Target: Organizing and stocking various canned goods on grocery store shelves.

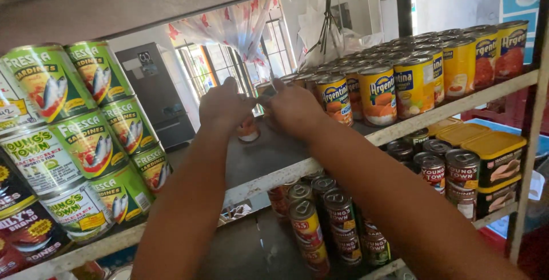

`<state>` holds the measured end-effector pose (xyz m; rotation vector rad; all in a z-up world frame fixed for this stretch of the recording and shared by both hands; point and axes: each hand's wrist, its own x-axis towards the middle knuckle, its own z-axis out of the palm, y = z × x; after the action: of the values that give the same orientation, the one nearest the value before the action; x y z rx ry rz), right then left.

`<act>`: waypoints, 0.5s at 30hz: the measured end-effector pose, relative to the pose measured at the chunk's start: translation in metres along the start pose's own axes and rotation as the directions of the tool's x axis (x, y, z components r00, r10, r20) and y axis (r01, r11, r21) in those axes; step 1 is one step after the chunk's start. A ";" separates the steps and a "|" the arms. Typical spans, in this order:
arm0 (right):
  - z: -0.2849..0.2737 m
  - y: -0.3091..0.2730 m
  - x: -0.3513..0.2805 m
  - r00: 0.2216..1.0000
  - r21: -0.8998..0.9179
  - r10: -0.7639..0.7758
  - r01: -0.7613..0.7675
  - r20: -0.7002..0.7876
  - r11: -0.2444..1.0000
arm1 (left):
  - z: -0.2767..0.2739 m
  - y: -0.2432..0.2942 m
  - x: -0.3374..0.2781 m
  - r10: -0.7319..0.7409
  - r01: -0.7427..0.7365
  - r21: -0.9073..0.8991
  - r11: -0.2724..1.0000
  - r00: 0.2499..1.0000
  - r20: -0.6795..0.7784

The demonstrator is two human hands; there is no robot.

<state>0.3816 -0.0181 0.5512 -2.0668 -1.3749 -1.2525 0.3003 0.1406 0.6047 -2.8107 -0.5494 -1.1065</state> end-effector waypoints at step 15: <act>0.009 0.010 0.003 0.965 0.052 -0.256 0.259 -0.054 0.964 | 0.012 -0.034 -0.030 0.072 -0.103 -0.315 0.943 0.991 -0.110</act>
<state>0.3953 -0.0147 0.5504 -1.8511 -1.6802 -1.3343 0.2756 0.1661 0.5737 -2.9886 -0.2511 -1.4212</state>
